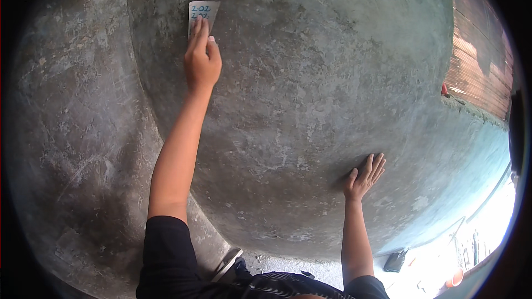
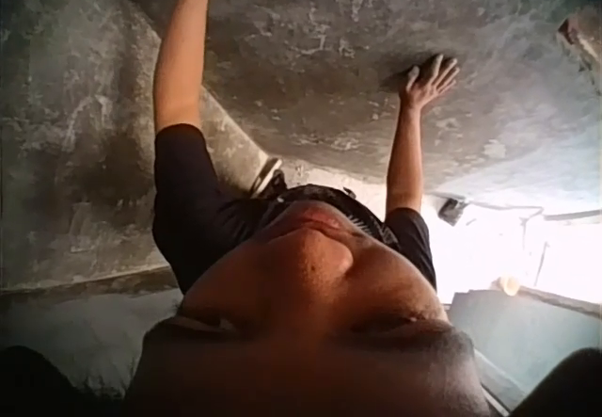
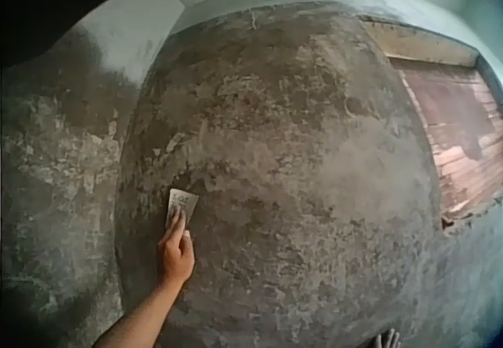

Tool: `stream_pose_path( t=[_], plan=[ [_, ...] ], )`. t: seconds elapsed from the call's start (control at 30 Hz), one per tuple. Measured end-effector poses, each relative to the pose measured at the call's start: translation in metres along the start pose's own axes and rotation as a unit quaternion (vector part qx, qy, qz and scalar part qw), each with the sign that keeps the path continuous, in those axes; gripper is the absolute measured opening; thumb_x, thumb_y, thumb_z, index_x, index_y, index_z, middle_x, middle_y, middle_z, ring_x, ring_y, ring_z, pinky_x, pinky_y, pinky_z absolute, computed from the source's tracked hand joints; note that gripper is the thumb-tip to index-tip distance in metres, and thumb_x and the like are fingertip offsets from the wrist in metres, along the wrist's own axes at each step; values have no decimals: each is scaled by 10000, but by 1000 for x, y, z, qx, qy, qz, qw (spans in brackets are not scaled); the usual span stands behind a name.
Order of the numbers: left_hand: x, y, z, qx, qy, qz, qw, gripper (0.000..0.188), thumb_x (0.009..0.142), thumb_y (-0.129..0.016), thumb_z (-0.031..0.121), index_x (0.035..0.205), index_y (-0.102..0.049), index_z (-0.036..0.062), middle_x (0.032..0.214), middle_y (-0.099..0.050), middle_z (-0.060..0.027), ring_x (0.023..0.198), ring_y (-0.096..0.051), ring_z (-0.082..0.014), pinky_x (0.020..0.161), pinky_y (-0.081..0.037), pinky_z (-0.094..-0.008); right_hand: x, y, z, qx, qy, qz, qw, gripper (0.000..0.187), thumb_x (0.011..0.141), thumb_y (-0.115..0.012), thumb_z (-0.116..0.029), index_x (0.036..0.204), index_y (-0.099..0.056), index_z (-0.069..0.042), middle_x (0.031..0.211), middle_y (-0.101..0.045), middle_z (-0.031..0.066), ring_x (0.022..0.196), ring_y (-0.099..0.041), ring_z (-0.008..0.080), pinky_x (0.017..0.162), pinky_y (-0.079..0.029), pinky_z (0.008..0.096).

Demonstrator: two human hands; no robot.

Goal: Sanding a concrete wall using sandpaper to smooth the surface.

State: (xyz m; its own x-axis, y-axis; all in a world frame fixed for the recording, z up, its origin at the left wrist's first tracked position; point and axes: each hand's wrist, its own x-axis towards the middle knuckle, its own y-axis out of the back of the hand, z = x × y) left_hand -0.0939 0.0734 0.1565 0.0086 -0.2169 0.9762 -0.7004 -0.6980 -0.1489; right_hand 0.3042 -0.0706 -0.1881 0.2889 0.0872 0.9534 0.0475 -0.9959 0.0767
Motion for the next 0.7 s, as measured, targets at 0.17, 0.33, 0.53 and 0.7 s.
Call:
stream_pose_path(
  t=[0.17,0.33,0.53,0.7],
  plan=[
    [-13,1,35,-60,-86,-93,990,450,961,-516,40,1401,-571,-39,1491,-528,-241,1405,-493,-382,1151,-426,-427,0,4,5,-28,6,-4,1000,661,1055,-379,-465,1574,-369,-54,1668,-278,223,1557,-204,429,1246,-121,588],
    [-5,5,12,-15,-20,-20,999,454,961,-550,69,1403,-569,-33,1469,-558,-220,1370,-531,-378,1118,-462,-424,-1,3,2,-11,5,-3,1000,643,1025,-428,-409,1566,-388,-64,1663,-288,229,1556,-208,432,1249,-111,585],
    [-15,-5,20,-21,-22,-15,999,432,972,-537,-5,1401,-578,-22,1478,-552,-209,1379,-526,-368,1129,-458,-426,-1,1,2,-6,3,3,1000,631,1002,-469,-368,1558,-409,-75,1657,-299,236,1553,-217,437,1251,-107,581],
    [-38,-12,79,-90,-77,-112,987,448,963,-546,-31,1404,-602,22,1506,-544,-153,1408,-505,-330,1151,-442,-445,-2,0,8,-33,11,-2,999,654,1046,-396,-444,1578,-366,-64,1670,-275,220,1557,-206,430,1248,-115,585]
  ],
)
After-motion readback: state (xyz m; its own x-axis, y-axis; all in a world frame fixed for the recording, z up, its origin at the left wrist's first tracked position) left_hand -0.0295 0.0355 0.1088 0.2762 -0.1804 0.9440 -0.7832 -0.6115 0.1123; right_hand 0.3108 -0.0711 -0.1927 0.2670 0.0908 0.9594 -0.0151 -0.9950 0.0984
